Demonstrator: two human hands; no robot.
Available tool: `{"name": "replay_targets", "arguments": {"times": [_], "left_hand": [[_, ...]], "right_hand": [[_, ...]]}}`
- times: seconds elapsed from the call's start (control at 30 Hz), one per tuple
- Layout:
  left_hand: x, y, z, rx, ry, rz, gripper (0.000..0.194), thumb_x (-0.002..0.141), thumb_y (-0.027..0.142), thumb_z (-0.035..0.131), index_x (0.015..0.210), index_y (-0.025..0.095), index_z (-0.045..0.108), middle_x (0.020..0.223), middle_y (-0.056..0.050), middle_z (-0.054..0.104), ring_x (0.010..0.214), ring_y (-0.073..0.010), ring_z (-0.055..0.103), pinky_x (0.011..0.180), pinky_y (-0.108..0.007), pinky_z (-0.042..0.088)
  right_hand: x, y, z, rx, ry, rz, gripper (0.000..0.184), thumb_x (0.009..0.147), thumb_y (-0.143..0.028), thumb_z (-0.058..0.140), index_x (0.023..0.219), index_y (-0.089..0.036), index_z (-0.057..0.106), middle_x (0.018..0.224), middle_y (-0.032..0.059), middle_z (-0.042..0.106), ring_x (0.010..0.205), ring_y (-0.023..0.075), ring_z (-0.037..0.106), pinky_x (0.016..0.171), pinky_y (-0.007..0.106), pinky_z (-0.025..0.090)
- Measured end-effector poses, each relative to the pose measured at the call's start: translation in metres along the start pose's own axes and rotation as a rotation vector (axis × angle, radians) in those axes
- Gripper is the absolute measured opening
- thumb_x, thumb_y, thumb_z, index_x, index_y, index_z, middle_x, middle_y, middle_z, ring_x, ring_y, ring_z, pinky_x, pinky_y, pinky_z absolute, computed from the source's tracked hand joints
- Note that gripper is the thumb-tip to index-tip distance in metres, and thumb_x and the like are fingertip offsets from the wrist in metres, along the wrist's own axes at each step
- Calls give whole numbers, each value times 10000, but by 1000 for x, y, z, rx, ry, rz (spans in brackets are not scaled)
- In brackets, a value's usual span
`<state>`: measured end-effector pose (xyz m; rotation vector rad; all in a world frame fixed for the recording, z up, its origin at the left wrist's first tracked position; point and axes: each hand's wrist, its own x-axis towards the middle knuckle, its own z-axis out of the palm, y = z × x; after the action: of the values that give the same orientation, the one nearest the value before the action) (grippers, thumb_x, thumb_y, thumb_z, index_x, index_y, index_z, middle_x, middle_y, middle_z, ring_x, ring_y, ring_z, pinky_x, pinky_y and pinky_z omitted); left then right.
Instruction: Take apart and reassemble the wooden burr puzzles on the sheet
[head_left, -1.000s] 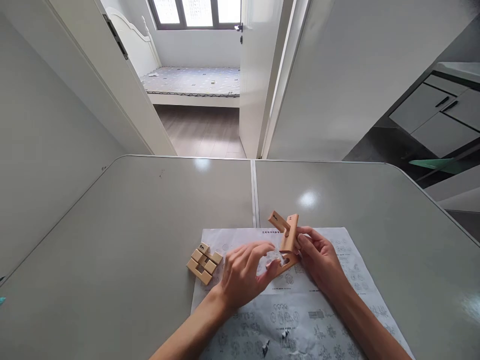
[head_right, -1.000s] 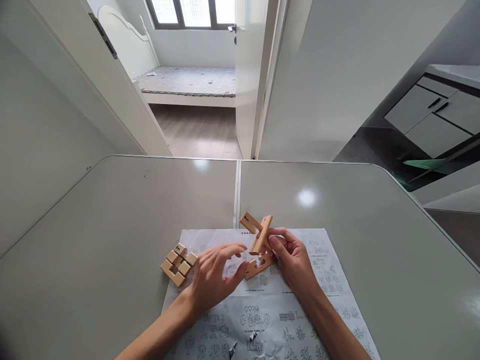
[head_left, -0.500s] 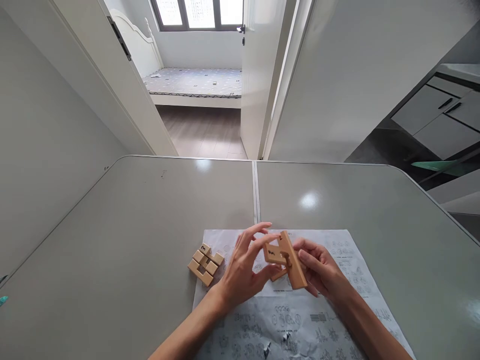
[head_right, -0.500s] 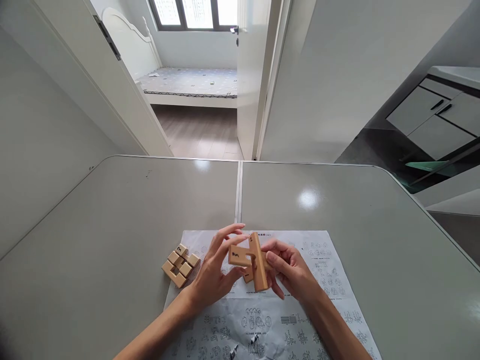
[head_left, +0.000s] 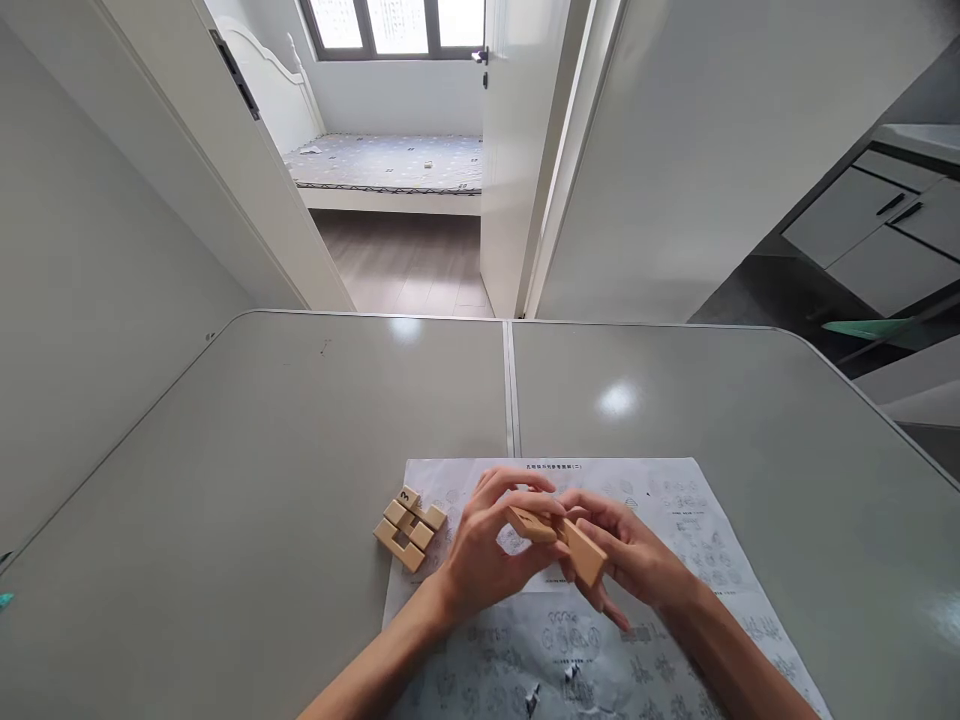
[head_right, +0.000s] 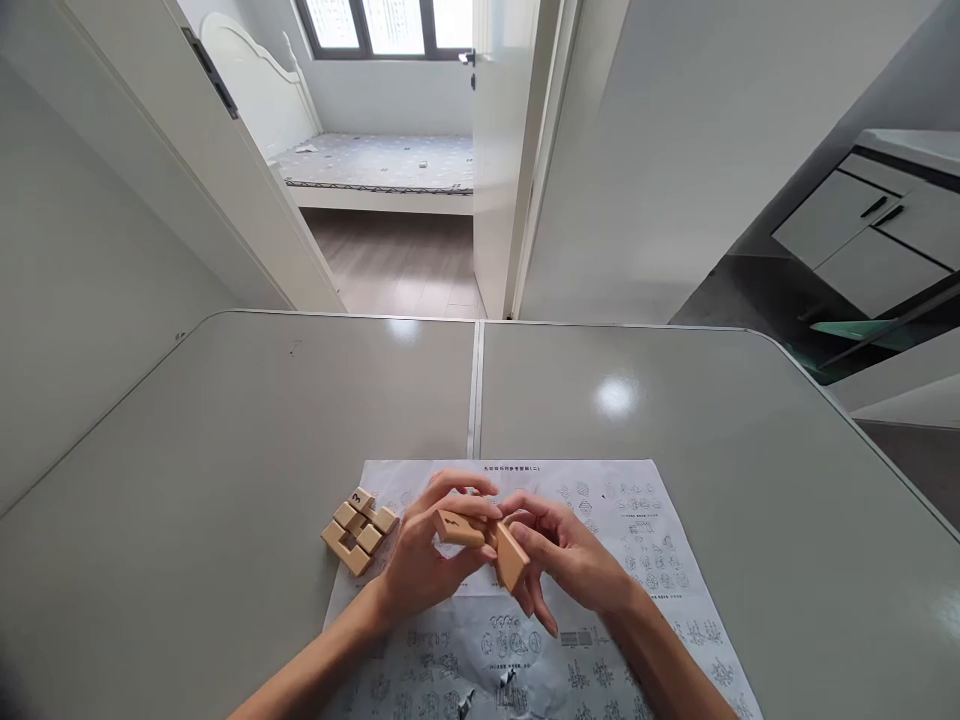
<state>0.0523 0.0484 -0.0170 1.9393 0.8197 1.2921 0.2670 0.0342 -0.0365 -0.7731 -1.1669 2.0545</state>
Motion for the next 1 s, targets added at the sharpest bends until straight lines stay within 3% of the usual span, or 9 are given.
{"name": "replay_targets", "arguments": {"times": [0.13, 0.23, 0.3, 0.37, 0.5, 0.6, 0.7, 1.0], "left_hand": [[2, 2, 2, -206, 110, -322, 311, 1032, 449, 635, 860, 190, 647, 911, -50, 677, 768, -149, 630, 660, -265, 506], [5, 2, 2, -313, 164, -519, 394, 1024, 559, 599, 910, 184, 640, 898, -36, 648, 782, -155, 605, 703, -278, 509], [7, 3, 1, -336, 193, -594, 454, 1003, 628, 591, 952, 181, 651, 882, -30, 636, 774, -158, 590, 725, -289, 511], [9, 4, 0, -334, 222, -637, 511, 979, 684, 585, 960, 179, 654, 874, -31, 629, 756, -158, 569, 713, -288, 503], [11, 6, -2, -320, 250, -677, 569, 963, 740, 556, 971, 180, 660, 932, -49, 638, 781, -165, 554, 690, -275, 477], [11, 6, -1, -349, 256, -708, 589, 966, 759, 528, 973, 184, 655, 943, -54, 642, 824, -179, 567, 710, -275, 478], [10, 6, -1, -397, 269, -740, 598, 967, 768, 512, 984, 185, 644, 941, -54, 638, 845, -185, 573, 715, -272, 476], [12, 8, -1, -432, 268, -775, 624, 960, 792, 489, 984, 187, 640, 950, -60, 641, 792, -172, 547, 625, -254, 445]], "right_hand": [[1, -7, 3, -21, 28, -1, 439, 1031, -575, 615, 1284, -221, 551, 737, 6, 725, 386, 139, 614, 327, 215, 459], [1, -12, 6, -279, 278, -143, 286, 1063, -478, 596, 1157, -211, 631, 633, -37, 649, 429, 120, 575, 439, 237, 496], [0, -14, 8, -515, 476, -282, 221, 1055, -417, 615, 989, -214, 673, 611, -33, 608, 521, 135, 575, 539, 264, 507], [0, -15, 9, -718, 579, -378, 214, 1040, -374, 630, 890, -227, 669, 675, -2, 625, 607, 162, 583, 591, 291, 507], [3, -13, 5, -950, 449, -418, 73, 1014, -322, 655, 1015, -251, 676, 987, 85, 693, 795, 223, 635, 605, 321, 530], [6, -9, 1, -1133, 332, -456, 223, 950, -293, 747, 1157, -266, 668, 1157, 118, 692, 1035, 298, 636, 781, 408, 582], [7, -6, -1, -1274, 310, -482, 350, 878, -276, 833, 1175, -265, 648, 1170, 111, 693, 1110, 331, 600, 930, 501, 542], [3, -10, -4, -1332, 272, -433, 357, 852, -400, 886, 1025, -254, 610, 1095, 93, 686, 1066, 317, 594, 897, 462, 513]]}}
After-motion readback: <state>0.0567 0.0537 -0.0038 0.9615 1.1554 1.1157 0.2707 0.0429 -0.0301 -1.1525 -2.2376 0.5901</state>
